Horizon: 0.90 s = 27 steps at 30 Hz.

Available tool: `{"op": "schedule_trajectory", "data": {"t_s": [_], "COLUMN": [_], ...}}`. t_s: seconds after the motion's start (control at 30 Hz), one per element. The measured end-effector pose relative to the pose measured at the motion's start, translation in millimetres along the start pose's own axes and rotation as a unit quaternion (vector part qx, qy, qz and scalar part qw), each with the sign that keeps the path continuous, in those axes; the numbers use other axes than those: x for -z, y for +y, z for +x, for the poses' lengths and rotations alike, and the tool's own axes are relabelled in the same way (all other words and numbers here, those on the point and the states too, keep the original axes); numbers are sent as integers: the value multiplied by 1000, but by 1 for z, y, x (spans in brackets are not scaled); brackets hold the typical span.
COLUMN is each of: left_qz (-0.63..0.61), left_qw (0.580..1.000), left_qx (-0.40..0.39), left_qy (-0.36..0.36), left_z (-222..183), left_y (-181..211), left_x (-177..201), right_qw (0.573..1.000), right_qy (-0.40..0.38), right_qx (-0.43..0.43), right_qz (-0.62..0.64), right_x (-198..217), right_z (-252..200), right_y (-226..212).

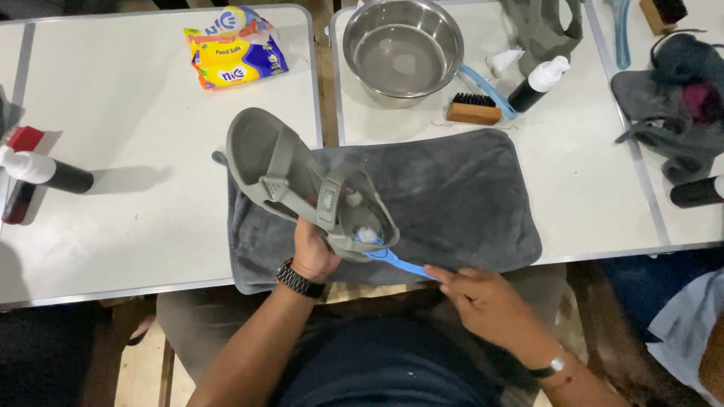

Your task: The person is scrubbing the sole of a grey sandal using a blue toothbrush and a cleaning solution, working over a grey towel on a white table.

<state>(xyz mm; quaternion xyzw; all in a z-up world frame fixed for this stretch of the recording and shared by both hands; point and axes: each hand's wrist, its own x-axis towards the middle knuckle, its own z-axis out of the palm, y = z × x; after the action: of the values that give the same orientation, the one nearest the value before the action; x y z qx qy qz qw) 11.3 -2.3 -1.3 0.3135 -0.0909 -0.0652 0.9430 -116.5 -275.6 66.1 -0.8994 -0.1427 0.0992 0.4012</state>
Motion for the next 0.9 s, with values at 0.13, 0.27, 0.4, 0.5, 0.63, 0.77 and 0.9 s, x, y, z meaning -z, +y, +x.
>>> {"op": "schedule_trajectory", "data": {"t_s": [0.13,0.27,0.4,0.5,0.63,0.77,0.9], "left_qz": [42,186,39,20,-18,-12,71], "left_qw": [999,961,980,985,994,997,996], "left_qx": [14,47,-12,-1,5,28,-12], "left_qy": [-4,197,194,170,111,76,44], "left_z": [-1,-5,7,8,18,44,63], "left_y": [-5,-22,7,8,10,-9,-15], "left_x": [3,27,-21,-20,-11,14,-11], "right_qw": [998,998,984,986,990,987,970], "right_qy": [-32,35,136,131,125,132,176], "right_qx": [-58,-14,41,70,69,89,144], "right_qz": [9,47,109,75,14,-22,-81], "right_x": [1,-30,-35,-23,19,37,17], "right_z": [-2,25,51,46,35,39,69], "right_y": [-7,-23,-51,-46,-45,-35,-22]}}
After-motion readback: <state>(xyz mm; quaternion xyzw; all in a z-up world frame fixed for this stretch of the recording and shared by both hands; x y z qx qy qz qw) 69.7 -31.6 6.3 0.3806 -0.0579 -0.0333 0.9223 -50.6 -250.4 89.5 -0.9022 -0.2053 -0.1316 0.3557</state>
